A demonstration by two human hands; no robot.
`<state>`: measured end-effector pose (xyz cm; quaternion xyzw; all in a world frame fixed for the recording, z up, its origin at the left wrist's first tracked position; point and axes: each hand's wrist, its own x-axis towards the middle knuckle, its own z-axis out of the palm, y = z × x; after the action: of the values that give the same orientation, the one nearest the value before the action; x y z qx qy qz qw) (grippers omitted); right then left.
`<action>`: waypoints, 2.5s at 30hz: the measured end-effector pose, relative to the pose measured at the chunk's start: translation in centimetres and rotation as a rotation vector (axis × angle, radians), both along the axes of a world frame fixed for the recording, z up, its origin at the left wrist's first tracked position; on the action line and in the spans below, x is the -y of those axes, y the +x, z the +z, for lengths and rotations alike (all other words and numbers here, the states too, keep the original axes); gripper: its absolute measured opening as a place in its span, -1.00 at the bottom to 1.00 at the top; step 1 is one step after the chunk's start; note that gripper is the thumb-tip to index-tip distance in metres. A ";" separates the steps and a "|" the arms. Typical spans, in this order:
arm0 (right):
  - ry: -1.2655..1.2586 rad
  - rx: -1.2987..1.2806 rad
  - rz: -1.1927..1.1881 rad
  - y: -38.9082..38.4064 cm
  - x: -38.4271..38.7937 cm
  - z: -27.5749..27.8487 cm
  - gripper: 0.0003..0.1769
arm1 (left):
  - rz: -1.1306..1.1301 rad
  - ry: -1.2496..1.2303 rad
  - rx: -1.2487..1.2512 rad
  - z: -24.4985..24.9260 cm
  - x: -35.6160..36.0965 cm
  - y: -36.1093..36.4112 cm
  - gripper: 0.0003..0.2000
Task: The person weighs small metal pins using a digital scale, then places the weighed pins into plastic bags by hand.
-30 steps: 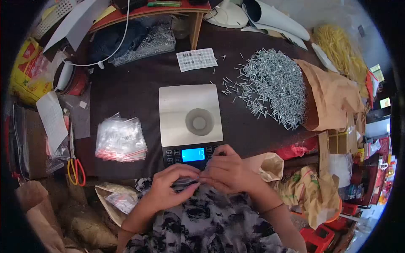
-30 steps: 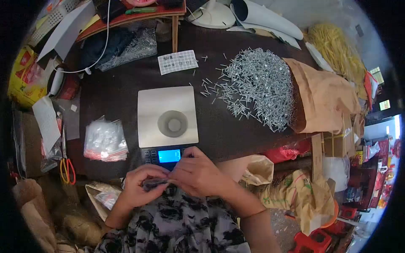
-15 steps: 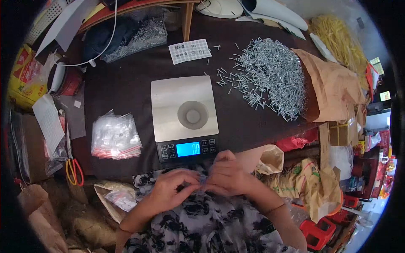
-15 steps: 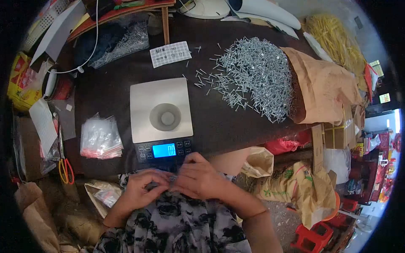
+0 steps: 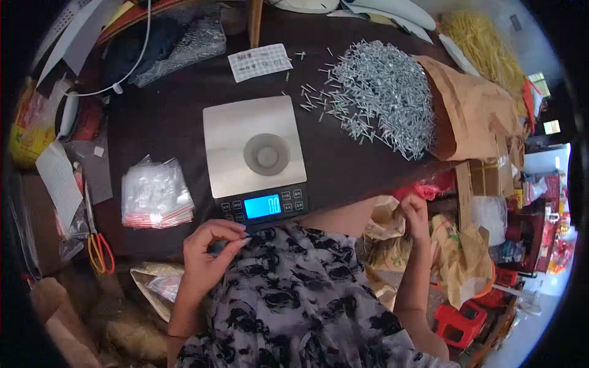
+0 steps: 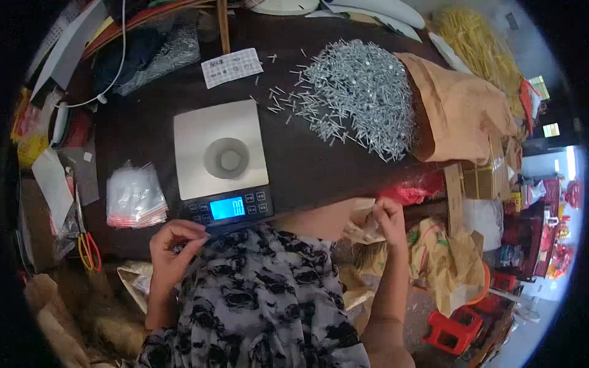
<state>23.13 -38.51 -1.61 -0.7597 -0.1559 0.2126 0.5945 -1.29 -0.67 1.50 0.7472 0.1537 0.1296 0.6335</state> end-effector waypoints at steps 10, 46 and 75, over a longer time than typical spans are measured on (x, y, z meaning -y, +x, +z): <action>-0.924 0.518 0.103 -2.4 5.4 -17.4 -0.57 | 0.071 -0.103 -0.006 -0.7 1.1 -0.4 -0.91; -0.983 -0.283 0.506 -13.8 3.6 -8.3 -0.65 | -0.176 0.072 -0.097 0.7 5.3 2.8 -0.94; -0.394 0.222 0.288 3.5 -7.8 5.5 -0.72 | 0.072 0.148 0.016 0.6 1.8 2.0 -0.89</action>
<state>26.63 -30.69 3.92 -0.8495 -0.2822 0.2365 0.3779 0.71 -2.51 2.08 0.7848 0.1652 0.1692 0.5728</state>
